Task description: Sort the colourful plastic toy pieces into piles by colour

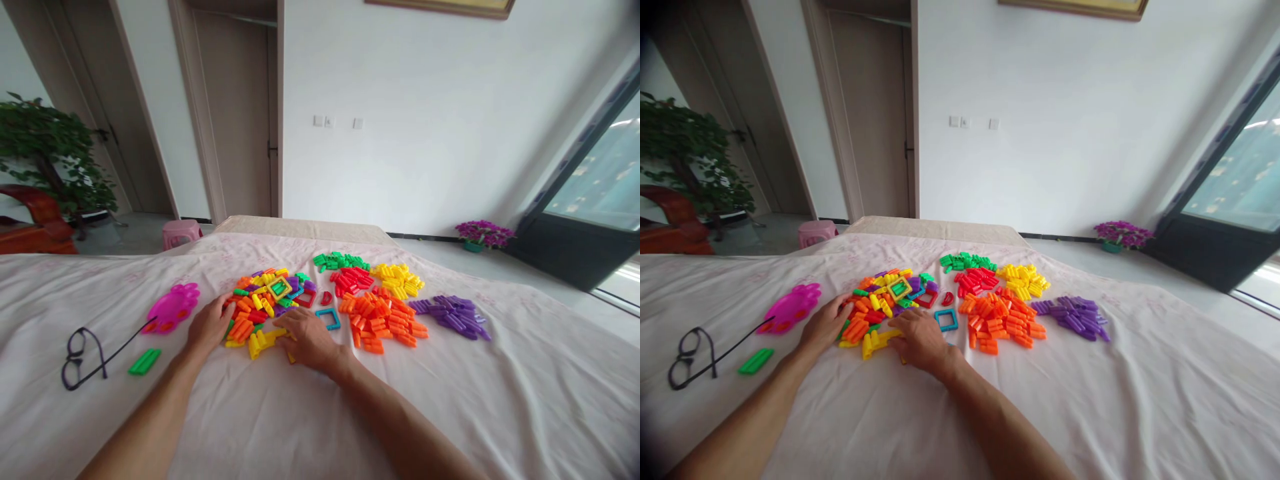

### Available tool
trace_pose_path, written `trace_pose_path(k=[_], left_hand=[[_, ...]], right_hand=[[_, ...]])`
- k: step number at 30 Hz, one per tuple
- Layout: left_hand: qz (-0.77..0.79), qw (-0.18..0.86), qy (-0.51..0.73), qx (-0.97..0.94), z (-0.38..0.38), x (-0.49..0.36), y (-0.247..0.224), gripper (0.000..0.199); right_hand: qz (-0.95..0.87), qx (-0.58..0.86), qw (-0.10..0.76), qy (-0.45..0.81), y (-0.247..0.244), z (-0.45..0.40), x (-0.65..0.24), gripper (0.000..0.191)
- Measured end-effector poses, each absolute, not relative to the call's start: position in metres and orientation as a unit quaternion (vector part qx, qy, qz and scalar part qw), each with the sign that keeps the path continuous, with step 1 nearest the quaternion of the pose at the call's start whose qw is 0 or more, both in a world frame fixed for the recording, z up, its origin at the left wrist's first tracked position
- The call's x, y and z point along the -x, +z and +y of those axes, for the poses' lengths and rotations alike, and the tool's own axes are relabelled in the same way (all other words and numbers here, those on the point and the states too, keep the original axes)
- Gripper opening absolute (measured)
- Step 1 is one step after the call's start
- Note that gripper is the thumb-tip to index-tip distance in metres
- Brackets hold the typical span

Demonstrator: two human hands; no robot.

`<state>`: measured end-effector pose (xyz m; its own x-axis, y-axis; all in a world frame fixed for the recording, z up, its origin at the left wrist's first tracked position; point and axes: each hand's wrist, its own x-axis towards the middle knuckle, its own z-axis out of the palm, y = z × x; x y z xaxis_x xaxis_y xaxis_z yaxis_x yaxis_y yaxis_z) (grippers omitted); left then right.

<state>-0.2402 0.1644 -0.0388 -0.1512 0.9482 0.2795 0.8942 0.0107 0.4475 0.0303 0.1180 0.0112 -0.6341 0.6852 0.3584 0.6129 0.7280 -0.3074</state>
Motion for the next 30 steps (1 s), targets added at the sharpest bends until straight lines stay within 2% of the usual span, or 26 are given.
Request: trace_pose_path(k=[4, 8, 14, 23, 27, 30], left_hand=[[0.71, 0.048, 0.268, -0.649, 0.164, 0.239, -0.038, 0.048], [0.713, 0.048, 0.266, -0.647, 0.164, 0.239, -0.037, 0.048], [0.701, 0.051, 0.277, -0.655, 0.163, 0.24, -0.037, 0.048], [0.698, 0.053, 0.281, -0.656, 0.164, 0.241, -0.038, 0.047], [0.655, -0.021, 0.363, -0.663, 0.16, 0.237, -0.03, 0.048], [0.572, -0.058, 0.413, -0.706, 0.15, 0.223, -0.016, 0.041]], right_hand=[[-0.911, 0.36, 0.2, 0.033, -0.001, 0.117, -0.02, 0.028], [-0.901, 0.374, 0.22, 0.027, -0.009, 0.12, -0.015, 0.021], [-0.885, 0.378, 0.266, 0.054, -0.006, 0.123, -0.022, 0.026], [-0.847, 0.444, 0.265, 0.123, 0.002, 0.129, -0.041, 0.026], [-0.823, 0.455, 0.3, 0.161, -0.005, 0.132, -0.043, 0.03], [-0.793, 0.459, 0.352, 0.191, -0.008, 0.134, -0.041, 0.034]])
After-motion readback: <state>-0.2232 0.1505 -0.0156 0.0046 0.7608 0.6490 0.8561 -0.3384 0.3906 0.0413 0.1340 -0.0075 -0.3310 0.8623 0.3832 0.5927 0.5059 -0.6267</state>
